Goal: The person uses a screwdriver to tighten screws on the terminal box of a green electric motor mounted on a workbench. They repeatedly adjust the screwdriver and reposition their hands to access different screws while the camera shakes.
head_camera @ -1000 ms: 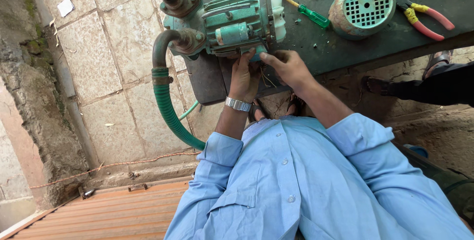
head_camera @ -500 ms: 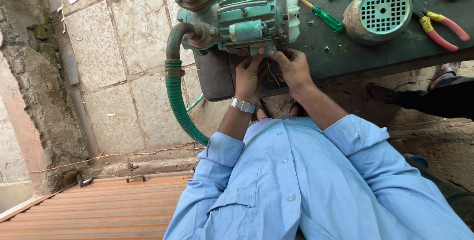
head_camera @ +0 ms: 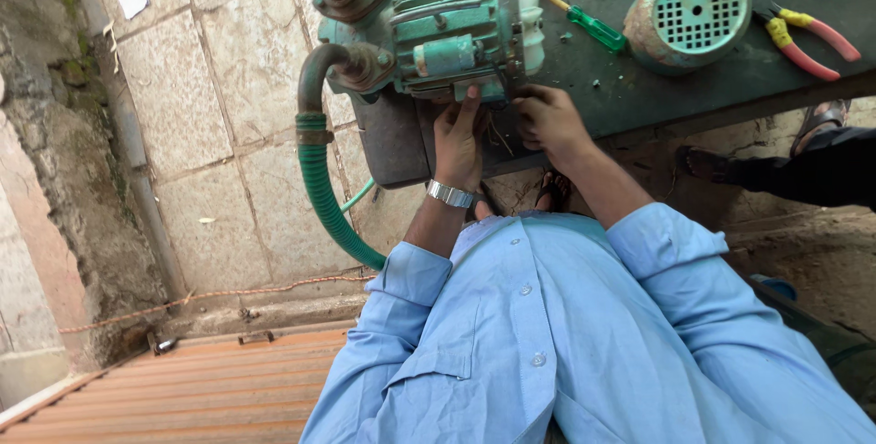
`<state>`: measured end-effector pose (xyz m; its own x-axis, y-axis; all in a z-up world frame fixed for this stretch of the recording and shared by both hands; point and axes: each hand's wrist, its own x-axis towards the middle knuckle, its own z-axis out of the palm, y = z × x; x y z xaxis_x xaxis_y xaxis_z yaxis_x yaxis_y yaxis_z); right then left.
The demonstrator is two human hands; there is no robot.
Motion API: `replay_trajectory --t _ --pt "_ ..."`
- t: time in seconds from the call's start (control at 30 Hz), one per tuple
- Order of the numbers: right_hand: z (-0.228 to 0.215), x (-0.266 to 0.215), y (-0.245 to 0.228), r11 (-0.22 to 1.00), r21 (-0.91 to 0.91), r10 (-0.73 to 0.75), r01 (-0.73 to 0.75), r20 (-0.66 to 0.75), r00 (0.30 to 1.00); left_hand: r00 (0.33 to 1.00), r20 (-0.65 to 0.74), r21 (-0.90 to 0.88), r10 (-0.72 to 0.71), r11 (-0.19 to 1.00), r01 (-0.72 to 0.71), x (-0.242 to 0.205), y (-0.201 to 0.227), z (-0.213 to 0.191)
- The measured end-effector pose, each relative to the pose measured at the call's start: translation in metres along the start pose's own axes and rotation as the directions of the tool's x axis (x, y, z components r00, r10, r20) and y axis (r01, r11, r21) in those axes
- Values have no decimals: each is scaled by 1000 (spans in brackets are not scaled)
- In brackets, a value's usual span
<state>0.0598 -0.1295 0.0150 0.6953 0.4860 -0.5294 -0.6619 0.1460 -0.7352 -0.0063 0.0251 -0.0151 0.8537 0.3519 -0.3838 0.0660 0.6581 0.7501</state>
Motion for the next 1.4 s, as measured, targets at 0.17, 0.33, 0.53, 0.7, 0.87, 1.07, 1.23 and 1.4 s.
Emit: replay_trajectory --t 0.17,0.33,0.53,0.7,0.87,1.07,1.23,1.4 --pt "7 9 -1 990 -141 12 -9 20 1000 999 36 -34 12 999 -10 -5 8 6" --pt "7 15 1 983 -180 27 -16 59 998 1000 21 -5 -8 1000 8 -7 8 4" --pt "-2 39 24 918 -376 -130 128 19 991 1000 9 -16 -2 1000 2 -4 6 3" --pt "-8 44 33 689 -597 -426 412 127 896 1000 25 -46 18 999 -17 -5 4 2" --pt "3 23 19 538 -700 -531 469 151 834 999 21 -102 -33 994 35 -6 8 7" --pt "9 10 15 451 -795 -521 405 135 843 999 36 -141 -30 989 34 -8 5 7" --pt "3 26 25 560 -673 -521 484 168 837 1000 -11 -183 17 983 -19 -5 -3 9" --pt "-2 31 25 886 -441 -152 144 17 988 997 -58 -150 55 987 -64 -1 -7 14"
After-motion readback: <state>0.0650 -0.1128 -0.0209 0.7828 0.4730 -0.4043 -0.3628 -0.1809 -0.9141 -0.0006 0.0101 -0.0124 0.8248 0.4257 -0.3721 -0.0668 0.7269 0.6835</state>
